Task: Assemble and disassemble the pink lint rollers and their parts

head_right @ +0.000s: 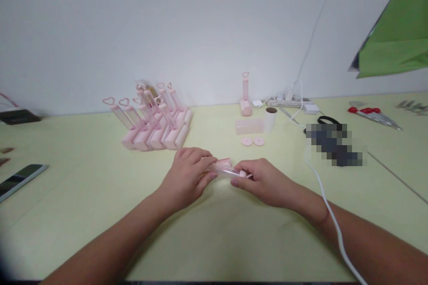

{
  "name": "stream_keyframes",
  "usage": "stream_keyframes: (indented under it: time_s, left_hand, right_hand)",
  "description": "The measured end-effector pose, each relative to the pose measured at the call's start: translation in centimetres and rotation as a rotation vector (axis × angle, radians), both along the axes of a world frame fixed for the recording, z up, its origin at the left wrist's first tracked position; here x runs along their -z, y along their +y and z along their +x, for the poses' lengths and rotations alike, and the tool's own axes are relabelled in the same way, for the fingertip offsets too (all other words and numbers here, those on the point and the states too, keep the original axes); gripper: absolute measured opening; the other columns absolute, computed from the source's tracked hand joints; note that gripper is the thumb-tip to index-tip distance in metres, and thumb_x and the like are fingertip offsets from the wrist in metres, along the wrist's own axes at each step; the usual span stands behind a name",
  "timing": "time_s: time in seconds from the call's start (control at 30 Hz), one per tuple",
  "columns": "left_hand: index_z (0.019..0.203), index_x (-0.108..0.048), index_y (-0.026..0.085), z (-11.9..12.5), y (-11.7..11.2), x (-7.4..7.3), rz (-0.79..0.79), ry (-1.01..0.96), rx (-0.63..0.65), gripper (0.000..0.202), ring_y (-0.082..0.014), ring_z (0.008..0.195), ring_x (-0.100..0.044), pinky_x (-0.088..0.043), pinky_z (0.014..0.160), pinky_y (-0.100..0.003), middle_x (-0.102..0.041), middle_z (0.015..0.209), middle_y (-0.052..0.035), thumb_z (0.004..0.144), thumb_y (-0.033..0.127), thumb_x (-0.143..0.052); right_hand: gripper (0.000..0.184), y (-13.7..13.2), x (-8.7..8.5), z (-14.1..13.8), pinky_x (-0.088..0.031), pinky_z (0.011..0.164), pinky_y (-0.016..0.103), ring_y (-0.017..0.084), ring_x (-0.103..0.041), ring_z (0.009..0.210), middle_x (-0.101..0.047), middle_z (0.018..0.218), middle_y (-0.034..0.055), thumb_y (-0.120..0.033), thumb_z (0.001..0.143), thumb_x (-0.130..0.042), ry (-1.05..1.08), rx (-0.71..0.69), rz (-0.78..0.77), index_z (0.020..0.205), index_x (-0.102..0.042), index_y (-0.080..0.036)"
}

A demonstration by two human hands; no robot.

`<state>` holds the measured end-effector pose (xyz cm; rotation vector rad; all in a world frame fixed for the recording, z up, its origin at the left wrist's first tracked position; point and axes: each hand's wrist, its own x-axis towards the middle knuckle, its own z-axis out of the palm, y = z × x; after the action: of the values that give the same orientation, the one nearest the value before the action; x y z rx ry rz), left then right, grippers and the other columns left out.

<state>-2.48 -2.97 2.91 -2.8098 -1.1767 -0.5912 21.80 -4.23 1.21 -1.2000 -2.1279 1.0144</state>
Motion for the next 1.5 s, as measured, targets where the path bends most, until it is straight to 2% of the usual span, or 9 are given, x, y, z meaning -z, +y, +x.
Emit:
stream_keyframes:
  time_s: [0.13,0.27,0.43,0.6,0.9,1.13,1.23,1.33,1.5]
  left_hand:
    - [0.114,-0.059,0.018,1.8,-2.2,0.0,0.040,0.129,0.051,0.022,-0.0279,0.109,-0.054,-0.032,0.101,-0.051,-0.063,0.115,-0.0107,0.093,0.025,-0.054]
    - [0.097,-0.058,0.017,2.4,-3.2,0.7,-0.077,0.237,0.126,0.014,-0.0231,0.082,-0.056,-0.044,0.078,-0.041,-0.062,0.088,-0.0068,0.097,0.025,-0.046]
    - [0.093,-0.055,0.018,2.0,-3.4,0.7,-0.128,0.257,0.113,0.027,-0.0234,0.078,-0.056,-0.045,0.069,-0.038,-0.060,0.087,-0.0077,0.100,0.037,-0.038]
    - [0.096,-0.054,0.018,2.5,-3.9,0.3,-0.128,0.261,0.155,0.020,-0.0233,0.079,-0.057,-0.047,0.069,-0.038,-0.061,0.087,-0.0078,0.099,0.030,-0.039]
    - [0.107,-0.057,0.023,1.6,-3.9,-0.4,-0.226,0.232,0.115,0.027,-0.0196,0.068,-0.060,-0.042,0.056,-0.029,-0.063,0.082,-0.0045,0.098,0.042,-0.041]
    - [0.119,-0.057,0.026,1.4,-3.2,-0.4,-0.294,0.057,0.103,0.035,-0.0202,0.084,-0.066,-0.046,0.069,-0.028,-0.069,0.092,-0.0040,0.094,0.049,-0.050]
    - [0.125,-0.055,0.024,0.7,-2.4,-0.6,-0.317,-0.083,0.007,0.046,-0.0212,0.086,-0.066,-0.046,0.073,-0.030,-0.071,0.099,-0.0054,0.090,0.054,-0.055]
    - [0.120,-0.060,0.022,-0.8,-1.0,-1.0,-0.336,-0.078,-0.231,0.045,-0.0209,0.075,-0.065,-0.042,0.065,-0.029,-0.071,0.086,-0.0053,0.090,0.054,-0.052]
    - [0.124,-0.064,0.019,-3.9,2.0,-0.9,-0.471,-0.098,-0.405,0.055,-0.0219,0.072,-0.064,-0.040,0.061,-0.028,-0.070,0.082,-0.0069,0.084,0.056,-0.057]
  right_hand:
    - [0.029,-1.3,0.0,-1.6,-0.035,0.054,0.022,0.010,-0.046,0.058,-0.056,0.068,-0.0022,-0.044,0.090,-0.061,0.151,-0.037,-0.169,0.083,-0.066,-0.017]
    - [0.040,-2.0,0.0,-2.0,-0.029,0.044,0.020,0.008,-0.040,0.046,-0.051,0.058,-0.0033,-0.053,0.088,-0.062,0.150,-0.072,-0.366,0.075,-0.062,-0.016]
    - [0.052,-1.6,0.3,-1.4,-0.029,0.045,0.021,0.008,-0.040,0.047,-0.051,0.053,-0.0018,-0.061,0.089,-0.055,0.065,-0.116,-0.362,0.067,-0.061,-0.014]
    - [0.053,-1.7,0.3,-1.6,-0.031,0.050,0.022,0.009,-0.038,0.055,-0.053,0.062,-0.0023,-0.064,0.088,-0.054,0.121,-0.229,-0.336,0.076,-0.067,-0.014]
    - [0.047,-2.0,-1.1,-1.4,-0.024,0.045,0.021,0.008,-0.033,0.050,-0.038,0.056,-0.0057,-0.058,0.090,-0.056,0.097,-0.259,-0.371,0.072,-0.062,-0.016]
    - [0.046,-2.0,-1.2,-0.9,-0.026,0.043,0.022,0.008,-0.037,0.045,-0.039,0.052,-0.0068,-0.059,0.087,-0.059,0.113,-0.119,-0.321,0.065,-0.053,-0.018]
    - [0.049,-0.9,-0.9,0.0,-0.032,0.047,0.023,0.010,-0.043,0.047,-0.048,0.051,-0.0043,-0.058,0.093,-0.050,0.082,0.045,-0.174,0.063,-0.050,-0.019]
    - [0.051,0.3,-0.4,1.0,-0.038,0.052,0.025,0.012,-0.049,0.050,-0.052,0.053,-0.0020,-0.056,0.097,-0.041,0.047,0.177,-0.061,0.062,-0.049,-0.020]
    - [0.043,1.0,0.6,1.0,-0.043,0.058,0.027,0.015,-0.056,0.059,-0.060,0.066,0.0012,-0.052,0.097,-0.045,0.049,0.167,0.042,0.069,-0.053,-0.020]
